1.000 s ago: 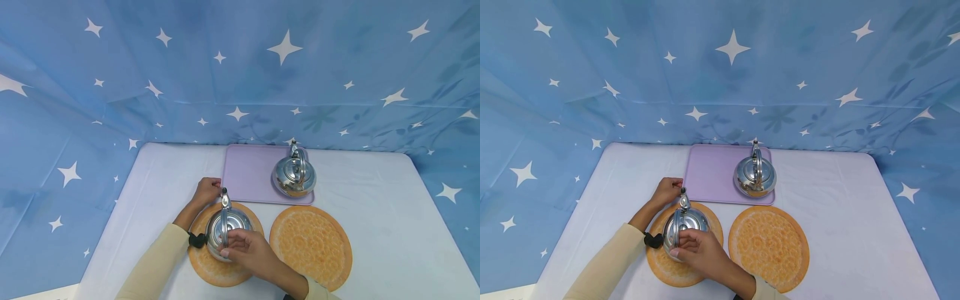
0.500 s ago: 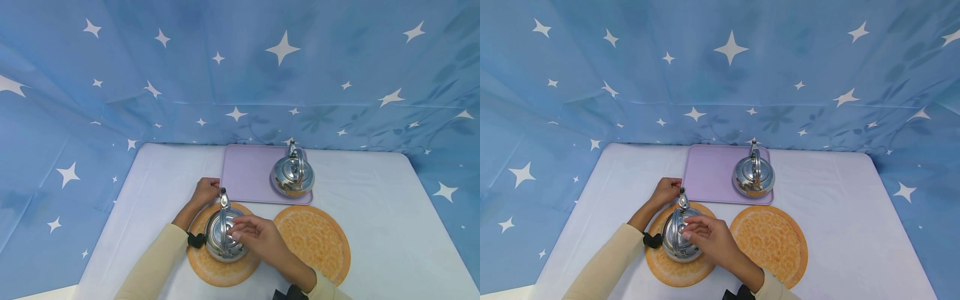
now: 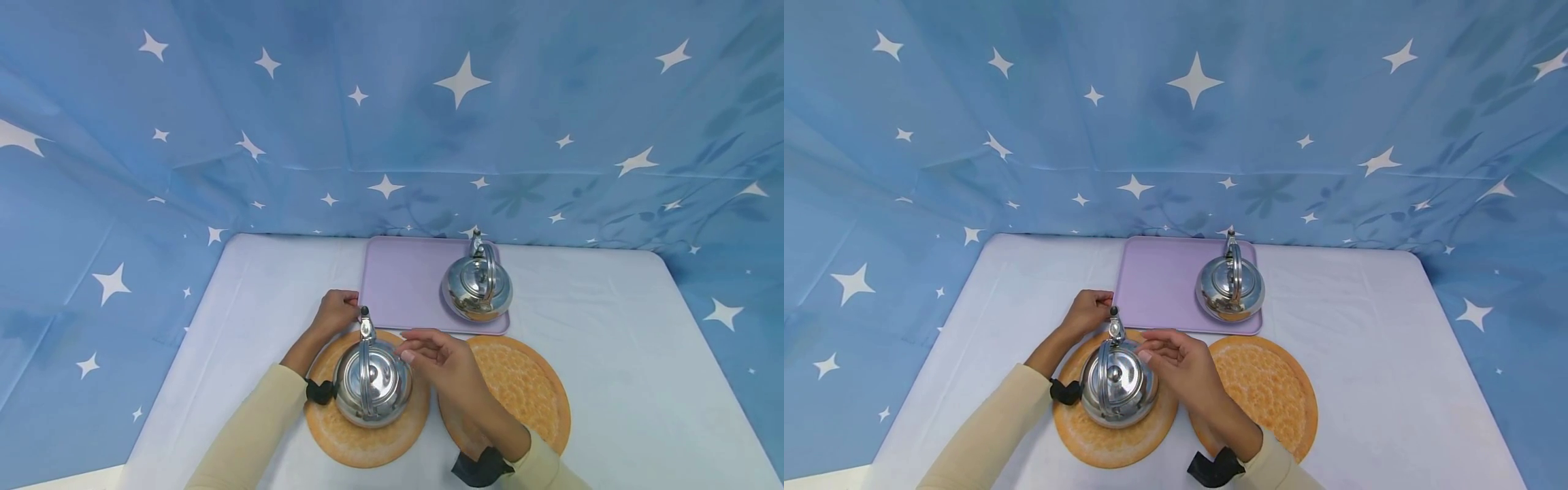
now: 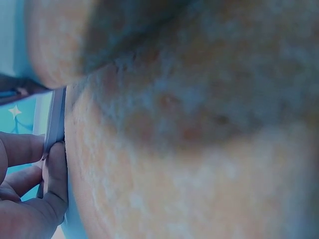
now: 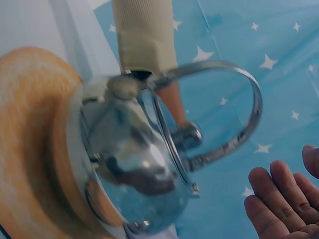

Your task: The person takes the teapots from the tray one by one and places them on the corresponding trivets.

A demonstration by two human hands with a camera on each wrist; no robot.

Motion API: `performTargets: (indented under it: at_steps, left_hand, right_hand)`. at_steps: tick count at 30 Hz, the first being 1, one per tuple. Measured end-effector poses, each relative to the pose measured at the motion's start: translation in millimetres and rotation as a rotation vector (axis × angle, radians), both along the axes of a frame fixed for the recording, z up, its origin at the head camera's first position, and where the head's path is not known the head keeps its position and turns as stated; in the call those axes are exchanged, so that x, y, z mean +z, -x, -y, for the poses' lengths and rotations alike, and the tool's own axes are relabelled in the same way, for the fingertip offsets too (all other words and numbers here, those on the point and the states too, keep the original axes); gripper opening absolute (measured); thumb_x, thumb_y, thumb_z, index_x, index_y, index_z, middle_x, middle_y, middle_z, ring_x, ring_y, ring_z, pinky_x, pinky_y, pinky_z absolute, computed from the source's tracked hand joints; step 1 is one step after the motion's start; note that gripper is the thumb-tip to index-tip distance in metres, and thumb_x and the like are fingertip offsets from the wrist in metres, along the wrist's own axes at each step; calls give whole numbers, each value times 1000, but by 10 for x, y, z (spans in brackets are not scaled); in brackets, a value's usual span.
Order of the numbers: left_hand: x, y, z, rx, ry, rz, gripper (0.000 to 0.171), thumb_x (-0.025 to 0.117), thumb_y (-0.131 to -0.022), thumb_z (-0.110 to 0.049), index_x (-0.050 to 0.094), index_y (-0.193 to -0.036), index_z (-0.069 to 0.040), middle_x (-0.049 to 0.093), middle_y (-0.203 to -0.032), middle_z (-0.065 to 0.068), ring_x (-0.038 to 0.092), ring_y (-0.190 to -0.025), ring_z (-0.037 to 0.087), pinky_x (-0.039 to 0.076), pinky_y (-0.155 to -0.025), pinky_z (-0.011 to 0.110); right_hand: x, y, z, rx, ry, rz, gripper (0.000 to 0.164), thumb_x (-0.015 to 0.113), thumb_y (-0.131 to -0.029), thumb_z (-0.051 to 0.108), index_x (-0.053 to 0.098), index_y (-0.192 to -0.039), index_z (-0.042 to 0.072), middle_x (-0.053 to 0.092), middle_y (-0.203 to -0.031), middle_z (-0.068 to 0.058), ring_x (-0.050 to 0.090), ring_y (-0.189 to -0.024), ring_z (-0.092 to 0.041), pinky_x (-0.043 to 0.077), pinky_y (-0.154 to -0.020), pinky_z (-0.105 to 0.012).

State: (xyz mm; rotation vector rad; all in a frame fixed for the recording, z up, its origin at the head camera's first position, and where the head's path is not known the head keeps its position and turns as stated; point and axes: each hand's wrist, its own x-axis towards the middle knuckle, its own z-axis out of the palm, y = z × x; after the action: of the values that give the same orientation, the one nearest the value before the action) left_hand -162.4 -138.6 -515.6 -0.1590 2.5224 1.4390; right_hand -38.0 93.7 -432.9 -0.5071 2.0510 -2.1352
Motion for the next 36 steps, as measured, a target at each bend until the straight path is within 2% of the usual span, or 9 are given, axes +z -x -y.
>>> performTargets:
  at_steps: [15,22,30,36]
  left_hand:
    - [-2,-1,6,0,-6,-1,39,63,-77,4,65,-115,10,65,-86,10,58,-72,17,47,-61,23]
    - [0,1,0,4,-3,12,38,63,-78,4,66,-115,9,65,-85,10,57,-72,17,47,-61,24]
    - [11,4,-9,0,-3,21,40,63,-79,5,64,-118,10,65,-87,11,58,-74,17,48,-62,24]
    - [19,-6,-8,10,-8,24,39,62,-80,6,63,-119,10,65,-89,12,59,-76,18,48,-63,24]
  right_hand:
    - [62,135,-250,-157,-67,-34,27,64,-92,2,62,-118,-5,70,-101,-15,66,-98,-19,52,-82,-25]
    - [88,194,-367,-205,-63,-110,27,62,-92,-1,61,-119,-6,69,-103,-19,67,-98,-19,53,-81,-25]
    - [95,262,-527,-254,-85,-152,28,61,-93,-2,60,-119,-10,69,-103,-21,67,-96,-17,53,-78,-24]
    - [114,306,-621,-323,-91,-146,27,61,-93,0,60,-118,-11,70,-103,-19,67,-96,-16,52,-77,-21]
